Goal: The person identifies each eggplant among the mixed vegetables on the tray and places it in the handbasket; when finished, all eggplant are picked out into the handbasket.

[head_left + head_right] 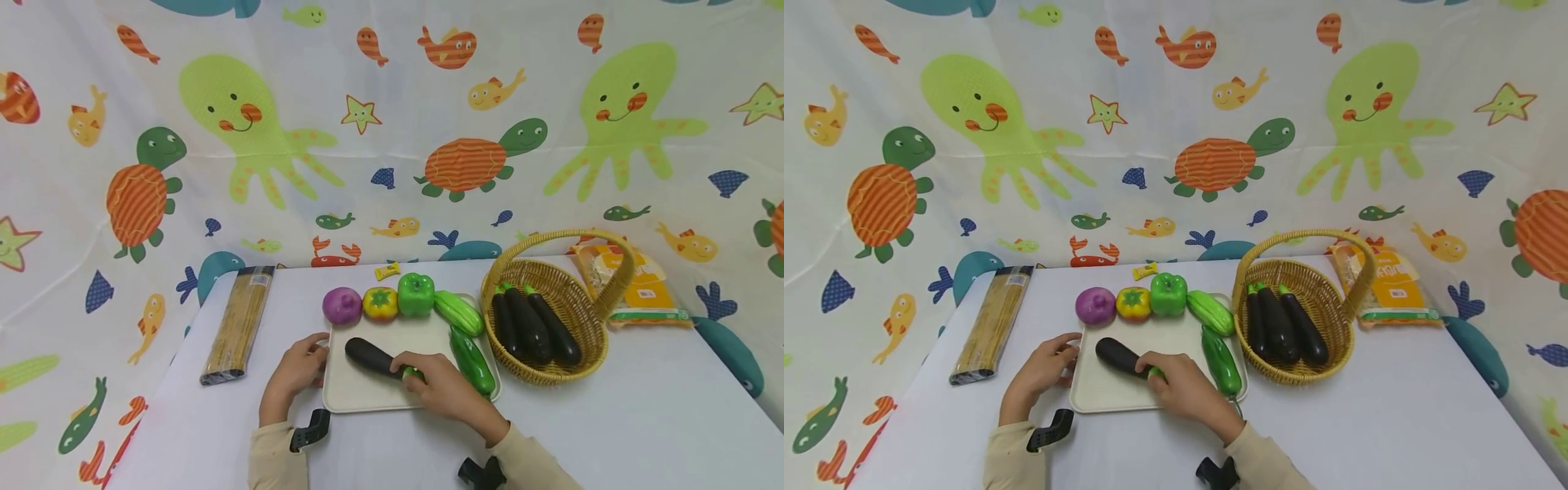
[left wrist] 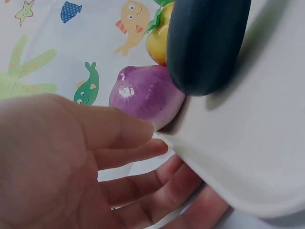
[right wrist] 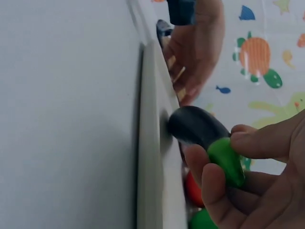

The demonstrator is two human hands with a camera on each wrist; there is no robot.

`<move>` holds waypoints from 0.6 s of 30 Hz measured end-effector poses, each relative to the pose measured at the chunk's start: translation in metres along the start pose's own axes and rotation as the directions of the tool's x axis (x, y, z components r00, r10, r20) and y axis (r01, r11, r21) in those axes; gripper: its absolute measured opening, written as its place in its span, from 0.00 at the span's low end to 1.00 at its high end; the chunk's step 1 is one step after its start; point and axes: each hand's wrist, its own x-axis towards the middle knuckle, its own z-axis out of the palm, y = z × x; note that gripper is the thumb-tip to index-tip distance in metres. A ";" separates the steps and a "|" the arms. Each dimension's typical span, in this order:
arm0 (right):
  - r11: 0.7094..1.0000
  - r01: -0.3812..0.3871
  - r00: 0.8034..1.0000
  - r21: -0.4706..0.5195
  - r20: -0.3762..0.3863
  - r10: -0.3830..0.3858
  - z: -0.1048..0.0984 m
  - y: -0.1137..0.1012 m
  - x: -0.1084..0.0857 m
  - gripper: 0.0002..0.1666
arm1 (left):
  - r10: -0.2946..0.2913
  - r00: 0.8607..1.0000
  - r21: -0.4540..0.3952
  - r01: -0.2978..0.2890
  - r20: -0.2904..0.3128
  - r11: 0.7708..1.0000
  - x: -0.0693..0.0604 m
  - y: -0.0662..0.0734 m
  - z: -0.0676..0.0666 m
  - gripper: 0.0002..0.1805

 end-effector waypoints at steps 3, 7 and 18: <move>1.000 0.002 1.000 0.018 -0.021 -0.001 -0.005 0.005 0.001 0.16 | -0.002 1.000 -0.003 0.002 -0.001 1.000 0.000 0.001 0.000 0.24; 0.998 -0.018 0.996 0.065 -0.088 0.024 -0.007 0.012 0.002 0.17 | -0.010 1.000 0.006 0.010 0.003 1.000 0.001 0.000 0.001 0.24; 0.940 -0.150 0.939 0.306 -0.254 0.233 -0.009 0.016 0.006 0.17 | -0.017 1.000 0.039 0.016 0.003 0.999 0.001 0.003 0.002 0.24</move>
